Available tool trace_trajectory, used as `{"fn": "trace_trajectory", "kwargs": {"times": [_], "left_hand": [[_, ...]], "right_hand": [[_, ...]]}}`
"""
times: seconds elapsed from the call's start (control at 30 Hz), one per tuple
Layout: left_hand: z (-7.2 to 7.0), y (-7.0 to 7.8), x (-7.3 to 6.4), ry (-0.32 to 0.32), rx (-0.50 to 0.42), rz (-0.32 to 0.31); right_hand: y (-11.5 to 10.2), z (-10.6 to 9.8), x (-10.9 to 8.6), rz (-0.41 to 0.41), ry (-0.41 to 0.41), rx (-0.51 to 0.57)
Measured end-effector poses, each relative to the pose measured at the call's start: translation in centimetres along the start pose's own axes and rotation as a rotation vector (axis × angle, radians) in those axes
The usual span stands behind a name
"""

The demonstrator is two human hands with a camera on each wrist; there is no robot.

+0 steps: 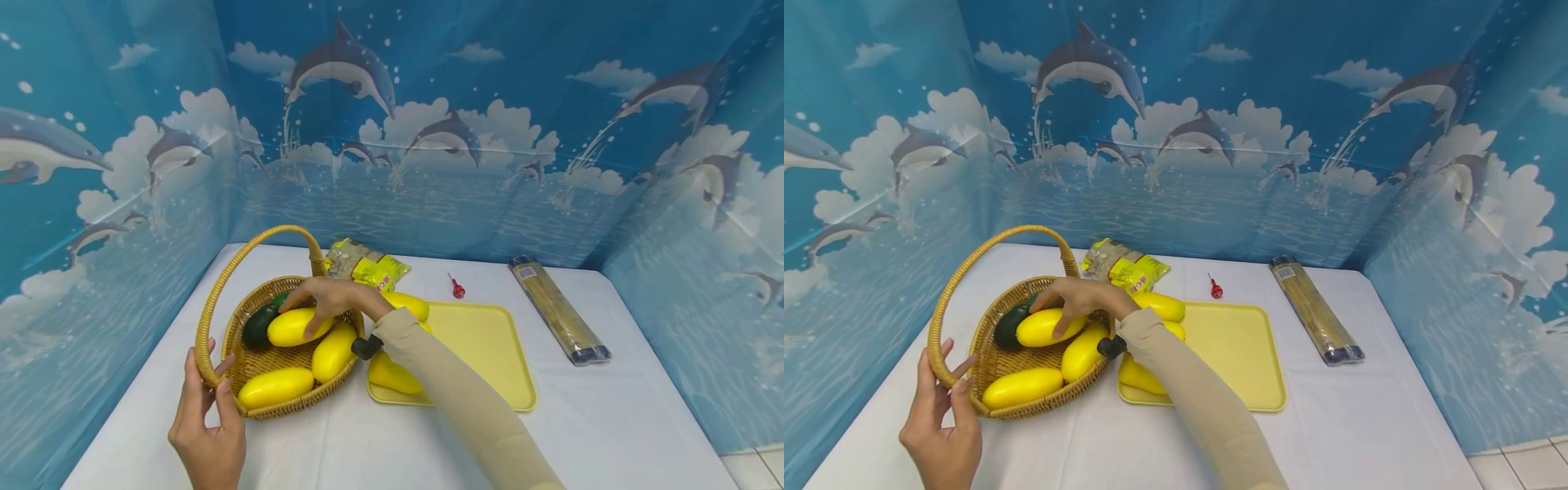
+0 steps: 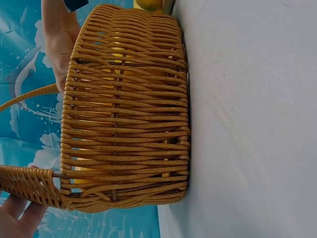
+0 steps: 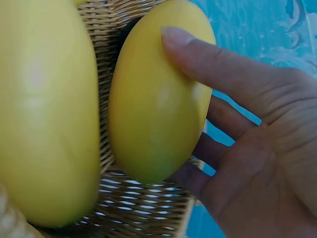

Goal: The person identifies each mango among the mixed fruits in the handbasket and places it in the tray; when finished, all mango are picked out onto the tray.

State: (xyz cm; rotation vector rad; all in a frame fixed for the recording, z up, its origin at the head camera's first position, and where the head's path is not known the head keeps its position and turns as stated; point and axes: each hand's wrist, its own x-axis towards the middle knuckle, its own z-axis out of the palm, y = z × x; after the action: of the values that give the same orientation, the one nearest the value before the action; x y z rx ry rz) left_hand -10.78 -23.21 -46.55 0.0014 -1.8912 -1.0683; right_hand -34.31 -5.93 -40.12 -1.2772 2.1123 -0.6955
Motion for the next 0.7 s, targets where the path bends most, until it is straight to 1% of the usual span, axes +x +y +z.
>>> {"fn": "trace_trajectory", "kwargs": {"times": [0.2, 0.43, 0.53, 0.7], "left_hand": [[-0.1, 0.0, 0.0, 0.002, -0.007, -0.001], [0.0, -0.2, -0.1, 0.003, -0.022, 0.006], [0.0, -0.2, -0.1, 0.003, -0.023, 0.01], [0.0, -0.3, 0.0, 0.006, -0.026, 0.019]], "right_hand": [[-1.5, -0.6, -1.0, -0.053, 0.007, -0.017], [-2.9, -1.0, -2.8, -0.152, 0.035, -0.041], [-3.4, -1.2, -3.7, -0.162, 0.05, -0.065], [-4.3, -1.5, -5.4, -0.15, 0.069, -0.114]]}}
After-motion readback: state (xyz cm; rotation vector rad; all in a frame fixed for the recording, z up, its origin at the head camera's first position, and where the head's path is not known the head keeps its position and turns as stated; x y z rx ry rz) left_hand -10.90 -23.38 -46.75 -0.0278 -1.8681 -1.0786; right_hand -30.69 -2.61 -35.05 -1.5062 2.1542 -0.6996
